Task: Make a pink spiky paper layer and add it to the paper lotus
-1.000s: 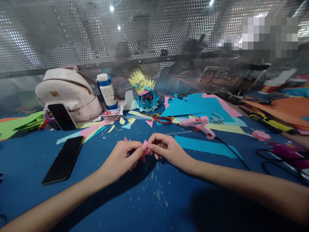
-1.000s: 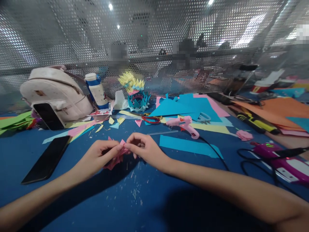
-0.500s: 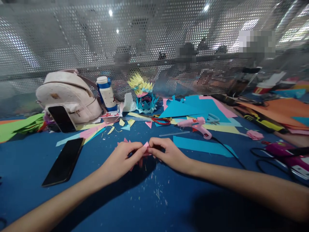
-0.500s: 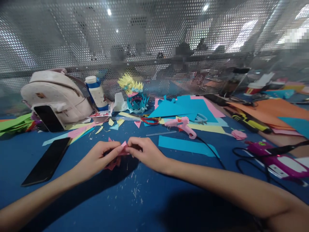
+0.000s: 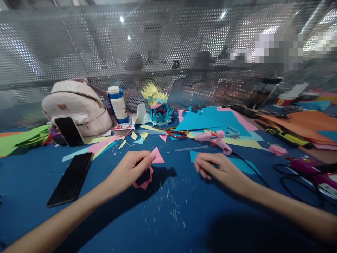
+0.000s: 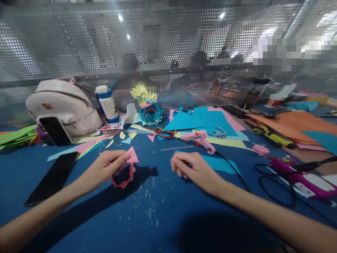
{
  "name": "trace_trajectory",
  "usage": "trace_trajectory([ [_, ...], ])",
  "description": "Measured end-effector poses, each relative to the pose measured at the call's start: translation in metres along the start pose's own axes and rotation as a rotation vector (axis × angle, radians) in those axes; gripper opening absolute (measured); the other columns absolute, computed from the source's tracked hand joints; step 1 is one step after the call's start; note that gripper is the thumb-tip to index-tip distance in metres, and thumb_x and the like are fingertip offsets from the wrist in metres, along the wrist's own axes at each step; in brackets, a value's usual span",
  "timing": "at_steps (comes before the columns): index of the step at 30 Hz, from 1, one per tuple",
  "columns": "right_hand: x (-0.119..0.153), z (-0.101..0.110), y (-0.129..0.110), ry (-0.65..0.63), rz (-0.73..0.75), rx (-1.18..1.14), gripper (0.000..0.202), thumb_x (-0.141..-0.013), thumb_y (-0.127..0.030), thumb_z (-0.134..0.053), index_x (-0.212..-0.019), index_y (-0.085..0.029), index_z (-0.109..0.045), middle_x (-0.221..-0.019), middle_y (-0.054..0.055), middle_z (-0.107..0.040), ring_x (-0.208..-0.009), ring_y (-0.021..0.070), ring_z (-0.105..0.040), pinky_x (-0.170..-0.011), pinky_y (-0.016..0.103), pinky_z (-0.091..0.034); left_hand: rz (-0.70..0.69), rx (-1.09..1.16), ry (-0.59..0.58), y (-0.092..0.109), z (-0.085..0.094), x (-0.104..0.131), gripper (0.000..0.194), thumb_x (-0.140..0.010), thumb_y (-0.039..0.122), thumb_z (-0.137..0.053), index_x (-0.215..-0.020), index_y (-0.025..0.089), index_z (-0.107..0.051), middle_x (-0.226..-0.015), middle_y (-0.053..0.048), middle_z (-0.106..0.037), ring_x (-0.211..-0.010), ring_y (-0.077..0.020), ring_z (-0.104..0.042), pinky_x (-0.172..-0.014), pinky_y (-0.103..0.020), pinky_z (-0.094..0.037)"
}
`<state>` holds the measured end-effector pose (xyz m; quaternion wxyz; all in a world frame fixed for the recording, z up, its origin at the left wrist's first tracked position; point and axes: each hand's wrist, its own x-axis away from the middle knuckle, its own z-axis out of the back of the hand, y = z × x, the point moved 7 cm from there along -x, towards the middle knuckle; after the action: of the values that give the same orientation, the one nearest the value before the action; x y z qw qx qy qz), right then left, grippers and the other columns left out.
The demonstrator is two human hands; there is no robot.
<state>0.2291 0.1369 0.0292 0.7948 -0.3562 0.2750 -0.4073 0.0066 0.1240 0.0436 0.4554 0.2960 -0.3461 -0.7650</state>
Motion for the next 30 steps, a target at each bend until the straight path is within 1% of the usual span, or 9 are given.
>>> trace_trajectory([
  [4, 0.032, 0.075, 0.036, 0.36, -0.029, 0.197, 0.048, -0.094, -0.049, -0.046, -0.055, -0.022, -0.05, -0.052, 0.003, -0.05, -0.051, 0.0156, -0.047, -0.052, 0.03, -0.037, -0.005, 0.012, 0.011, -0.011, 0.008, -0.005, 0.043, -0.097, 0.043, -0.038, -0.061, 0.019, -0.038, -0.057, 0.004, -0.037, -0.053, -0.0098, -0.035, -0.05, -0.023, -0.028],
  [7, 0.044, 0.119, 0.069, 0.522, -0.063, 0.297, 0.029, -0.089, -0.046, -0.057, -0.071, -0.024, -0.06, -0.073, 0.008, -0.06, -0.065, 0.0203, -0.054, -0.056, 0.033, -0.04, 0.003, 0.032, 0.03, -0.019, 0.014, -0.009, 0.045, -0.097, 0.043, -0.04, -0.06, 0.018, -0.041, -0.055, 0.004, -0.039, -0.052, -0.0096, -0.037, -0.05, -0.023, -0.029],
  [9, 0.042, 0.132, 0.093, 0.536, -0.092, 0.297, 0.018, -0.084, -0.043, -0.063, -0.087, -0.025, -0.065, -0.09, 0.01, -0.064, -0.081, 0.0256, -0.06, -0.061, 0.034, -0.046, 0.0, 0.021, 0.066, -0.024, 0.019, -0.011, 0.045, -0.097, 0.044, -0.041, -0.06, 0.018, -0.042, -0.055, 0.004, -0.039, -0.051, -0.0095, -0.038, -0.05, -0.023, -0.029],
  [12, 0.023, 0.125, 0.119, 0.39, -0.131, 0.261, 0.026, -0.08, -0.042, -0.066, -0.1, -0.026, -0.067, -0.097, 0.01, -0.068, -0.08, 0.0261, -0.064, -0.06, 0.034, -0.048, -0.02, 0.001, 0.151, -0.033, 0.03, -0.015, 0.044, -0.097, 0.043, -0.041, -0.061, 0.018, -0.042, -0.055, 0.004, -0.041, -0.051, -0.0095, -0.038, -0.051, -0.023, -0.029],
  [16, -0.005, 0.108, 0.129, 0.3, -0.166, 0.424, 0.024, -0.075, -0.044, -0.07, -0.072, -0.02, -0.066, -0.064, 0.006, -0.064, -0.056, 0.019, -0.055, -0.05, 0.031, -0.036, -0.004, 0.031, 0.289, -0.057, 0.045, -0.019, 0.045, -0.096, 0.042, -0.042, -0.058, 0.018, -0.041, -0.052, 0.004, -0.041, -0.049, -0.0096, -0.038, -0.052, -0.024, -0.031],
  [20, -0.022, 0.106, 0.113, 0.392, -0.126, 0.475, 0.03, -0.074, -0.043, -0.071, -0.058, -0.022, -0.057, -0.051, 0.001, -0.053, -0.048, 0.0139, -0.044, -0.047, 0.029, -0.028, 0.054, 0.061, 0.311, -0.087, 0.048, -0.023, 0.045, -0.095, 0.046, -0.043, -0.059, 0.019, -0.038, -0.049, 0.006, -0.035, -0.043, -0.0086, -0.034, -0.045, -0.023, -0.028],
  [23, -0.028, 0.101, 0.092, 0.452, -0.145, 0.332, 0.03, -0.075, -0.045, -0.07, -0.061, -0.022, -0.056, -0.047, 0.0, -0.051, -0.045, 0.0136, -0.044, -0.044, 0.029, -0.031, 0.082, 0.101, 0.283, -0.102, 0.042, -0.028, 0.044, -0.093, 0.05, -0.044, -0.062, 0.02, -0.038, -0.049, 0.007, -0.034, -0.041, -0.0079, -0.033, -0.041, -0.021, -0.025],
  [27, -0.046, 0.056, 0.064, 0.266, -0.213, -0.039, 0.032, -0.084, -0.048, -0.06, -0.083, -0.017, -0.061, -0.052, 0.003, -0.062, -0.04, 0.0131, -0.051, -0.043, 0.029, -0.04, 0.08, 0.15, 0.258, -0.112, 0.031, -0.039, 0.045, -0.092, 0.054, -0.043, -0.064, 0.02, -0.038, -0.051, 0.007, -0.034, -0.042, -0.0077, -0.033, -0.042, -0.02, -0.028],
  [30, -0.065, 0.014, 0.052, 0.168, -0.196, -0.176, 0.035, -0.082, -0.048, -0.064, -0.085, -0.014, -0.061, -0.043, -0.002, -0.055, -0.038, 0.012, -0.052, -0.044, 0.027, -0.042, 0.068, 0.158, 0.249, -0.116, 0.025, -0.047, 0.044, -0.093, 0.053, -0.042, -0.065, 0.02, -0.038, -0.052, 0.007, -0.033, -0.043, -0.0077, -0.031, -0.042, -0.02, -0.026],
])
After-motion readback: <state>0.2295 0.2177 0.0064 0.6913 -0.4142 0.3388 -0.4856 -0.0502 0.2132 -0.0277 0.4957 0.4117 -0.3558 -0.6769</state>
